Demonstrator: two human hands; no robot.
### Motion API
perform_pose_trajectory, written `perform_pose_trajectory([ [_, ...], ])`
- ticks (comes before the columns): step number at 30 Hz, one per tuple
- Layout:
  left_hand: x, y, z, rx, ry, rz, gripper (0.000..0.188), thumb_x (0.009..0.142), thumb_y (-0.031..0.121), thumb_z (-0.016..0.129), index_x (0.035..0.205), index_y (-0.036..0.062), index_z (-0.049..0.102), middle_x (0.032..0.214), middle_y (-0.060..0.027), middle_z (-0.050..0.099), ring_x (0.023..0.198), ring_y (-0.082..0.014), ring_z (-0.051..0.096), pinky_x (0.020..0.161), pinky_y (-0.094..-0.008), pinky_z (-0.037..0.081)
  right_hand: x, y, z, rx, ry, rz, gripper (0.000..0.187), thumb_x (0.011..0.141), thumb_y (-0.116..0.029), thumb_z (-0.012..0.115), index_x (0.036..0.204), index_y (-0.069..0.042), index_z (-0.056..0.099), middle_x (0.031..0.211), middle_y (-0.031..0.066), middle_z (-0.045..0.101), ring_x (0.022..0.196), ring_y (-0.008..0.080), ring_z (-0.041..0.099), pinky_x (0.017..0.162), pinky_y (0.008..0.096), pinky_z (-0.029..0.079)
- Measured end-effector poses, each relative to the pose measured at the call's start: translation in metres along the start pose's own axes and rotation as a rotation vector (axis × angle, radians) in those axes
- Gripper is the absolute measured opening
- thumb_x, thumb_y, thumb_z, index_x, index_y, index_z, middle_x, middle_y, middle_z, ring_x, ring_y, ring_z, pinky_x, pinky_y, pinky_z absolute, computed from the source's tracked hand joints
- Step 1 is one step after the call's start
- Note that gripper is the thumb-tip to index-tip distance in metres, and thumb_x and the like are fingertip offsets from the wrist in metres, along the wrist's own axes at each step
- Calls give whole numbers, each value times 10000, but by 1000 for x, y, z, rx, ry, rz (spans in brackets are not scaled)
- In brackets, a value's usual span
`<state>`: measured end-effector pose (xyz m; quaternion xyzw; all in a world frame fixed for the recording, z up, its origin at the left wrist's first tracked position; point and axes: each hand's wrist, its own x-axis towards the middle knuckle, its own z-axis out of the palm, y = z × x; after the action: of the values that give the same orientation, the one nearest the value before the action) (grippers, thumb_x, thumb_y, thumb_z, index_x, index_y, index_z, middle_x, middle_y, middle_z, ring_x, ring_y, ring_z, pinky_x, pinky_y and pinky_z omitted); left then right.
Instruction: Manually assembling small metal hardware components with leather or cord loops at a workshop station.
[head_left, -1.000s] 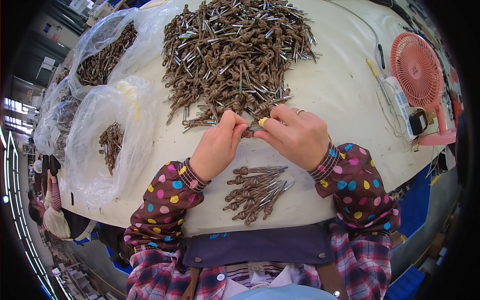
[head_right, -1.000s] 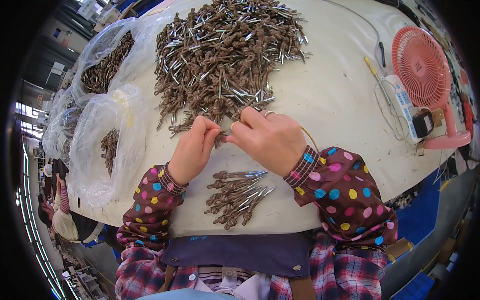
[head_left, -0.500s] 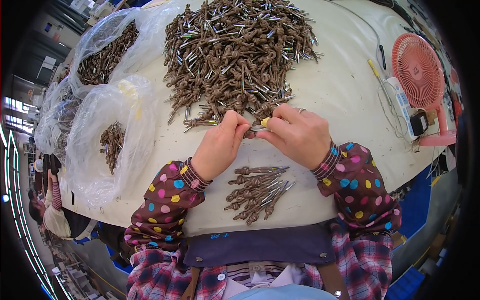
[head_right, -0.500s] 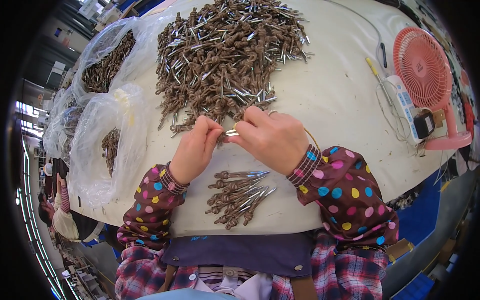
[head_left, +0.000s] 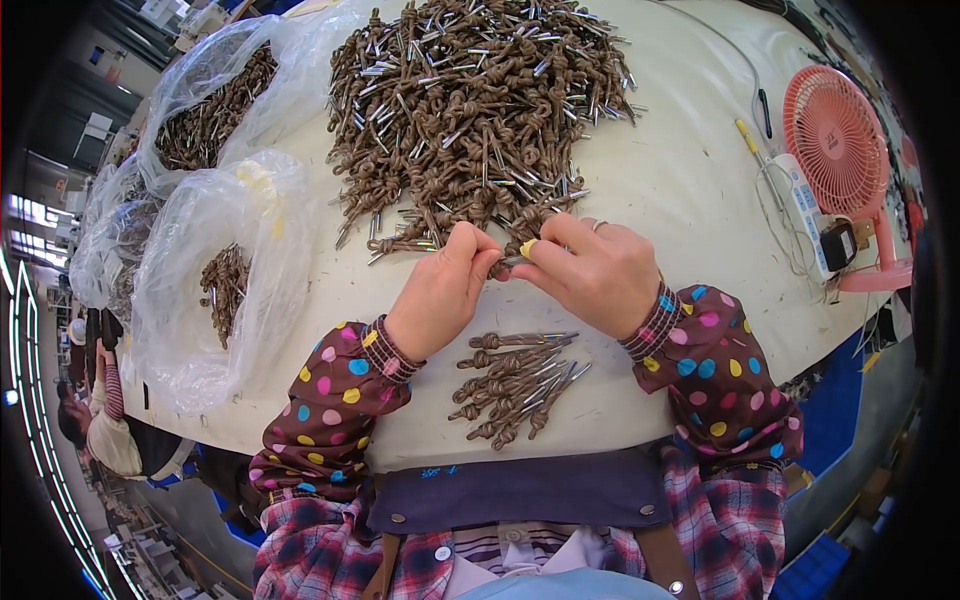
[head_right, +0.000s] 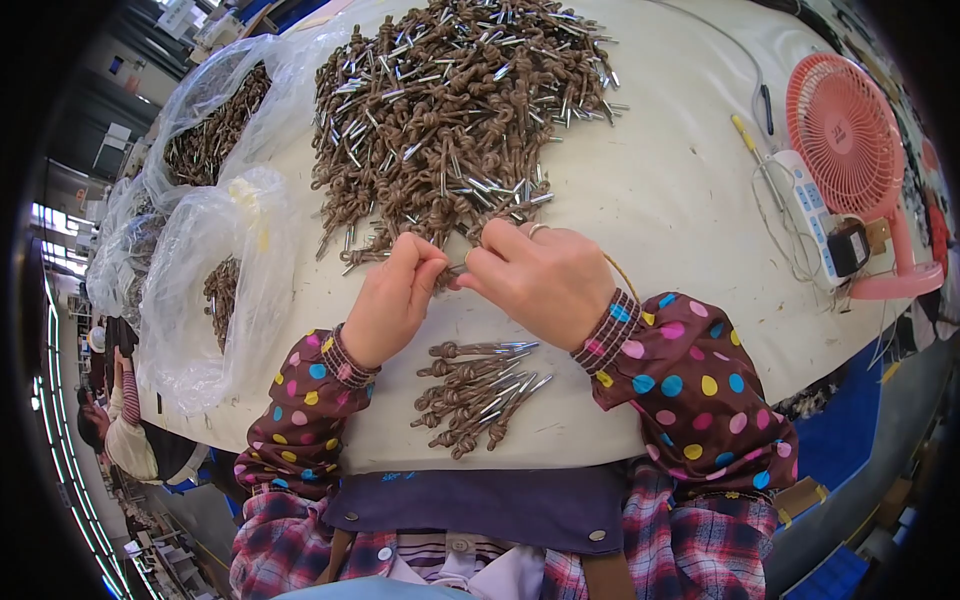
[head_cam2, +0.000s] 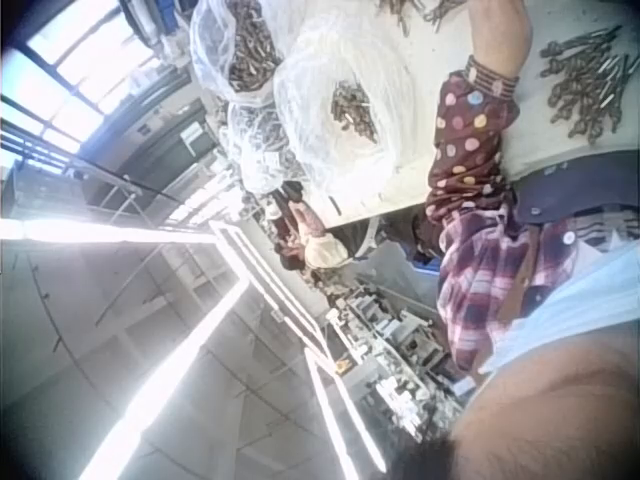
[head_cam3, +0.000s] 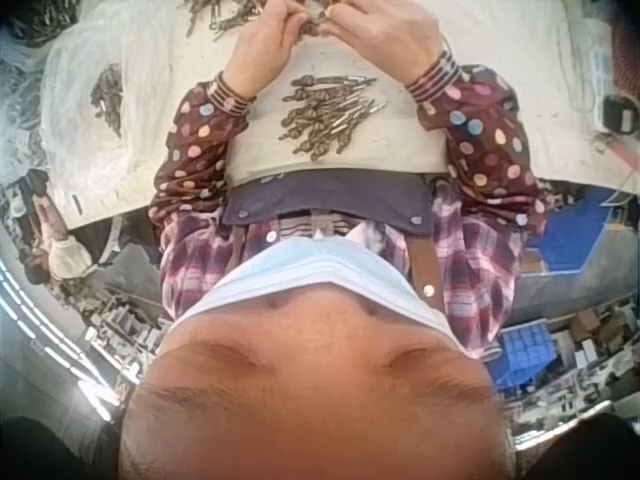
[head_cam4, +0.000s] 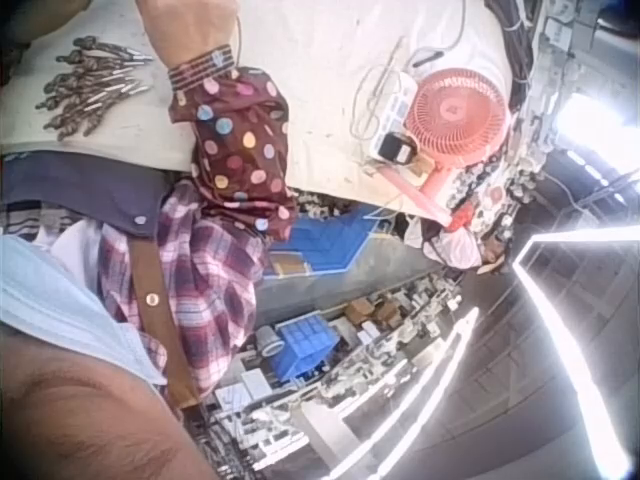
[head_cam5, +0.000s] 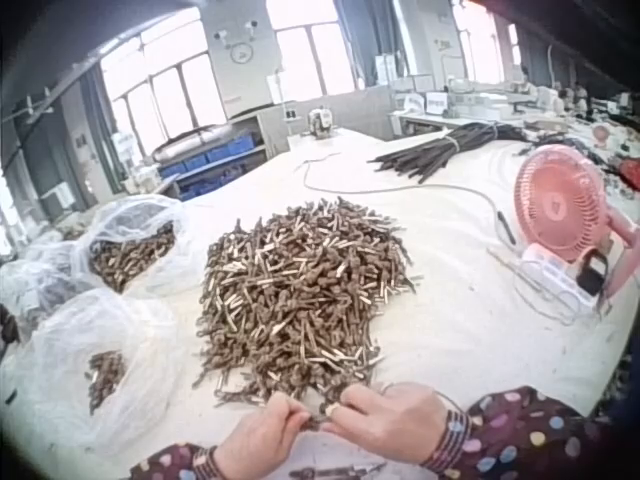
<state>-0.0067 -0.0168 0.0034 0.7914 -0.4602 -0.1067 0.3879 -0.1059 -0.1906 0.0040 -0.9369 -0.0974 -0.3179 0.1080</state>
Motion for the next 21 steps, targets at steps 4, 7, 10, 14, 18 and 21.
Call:
perform_pose_trajectory([
  [4, -1, 1, -2, -113, 0, -53, 82, 966, 91, 468, 993, 15, 455, 730, -84, 613, 579, -156, 552, 550, -293, 460, 1, 6, -1, 115, 23, 89, 250, 714, -285, 765, 765, -108, 596, 777, -5, 563, 549, 151, 556, 489, 256, 425],
  [7, 0, 0, -3, -107, -40, -107, 79, 961, 67, 468, 1020, 22, 443, 810, -78, 628, 627, -116, 545, 596, -262, 469, 1, 16, 0, 352, 35, 319, 276, 737, -276, 768, 818, -71, 602, 801, 2, 598, 551, 111, 548, 500, 234, 424],
  [10, -2, -7, 1, -194, -18, -14, 119, 938, 34, 506, 1037, 22, 441, 920, -93, 626, 712, -125, 574, 669, -253, 480, 2, 16, -1, 676, -131, 578, 301, 774, -283, 747, 863, -30, 611, 799, 35, 630, 590, 102, 572, 561, 226, 447],
  [14, -2, -9, 3, -227, 26, 102, 251, 874, 106, 636, 1048, 29, 472, 935, -91, 608, 825, -219, 615, 730, -300, 487, 7, 12, -7, 1244, -437, 886, 331, 799, -277, 720, 893, 23, 614, 734, 68, 653, 632, 120, 606, 620, 244, 473],
  [18, 5, -5, -4, 66, 65, 332, 352, 785, 65, 709, 1076, 30, 516, 998, -98, 597, 825, -220, 605, 750, -308, 489, -1, 15, 3, 1146, -317, 842, 285, 792, -248, 717, 878, 9, 629, 694, 76, 650, 610, 137, 603, 605, 260, 474],
  [21, 7, -2, -5, 241, 91, 393, 370, 733, 80, 740, 1062, 48, 573, 988, -95, 598, 832, -258, 597, 738, -322, 490, -1, 7, 2, 866, -249, 750, 217, 792, -217, 704, 849, -16, 646, 686, 93, 650, 595, 167, 616, 576, 278, 473],
])
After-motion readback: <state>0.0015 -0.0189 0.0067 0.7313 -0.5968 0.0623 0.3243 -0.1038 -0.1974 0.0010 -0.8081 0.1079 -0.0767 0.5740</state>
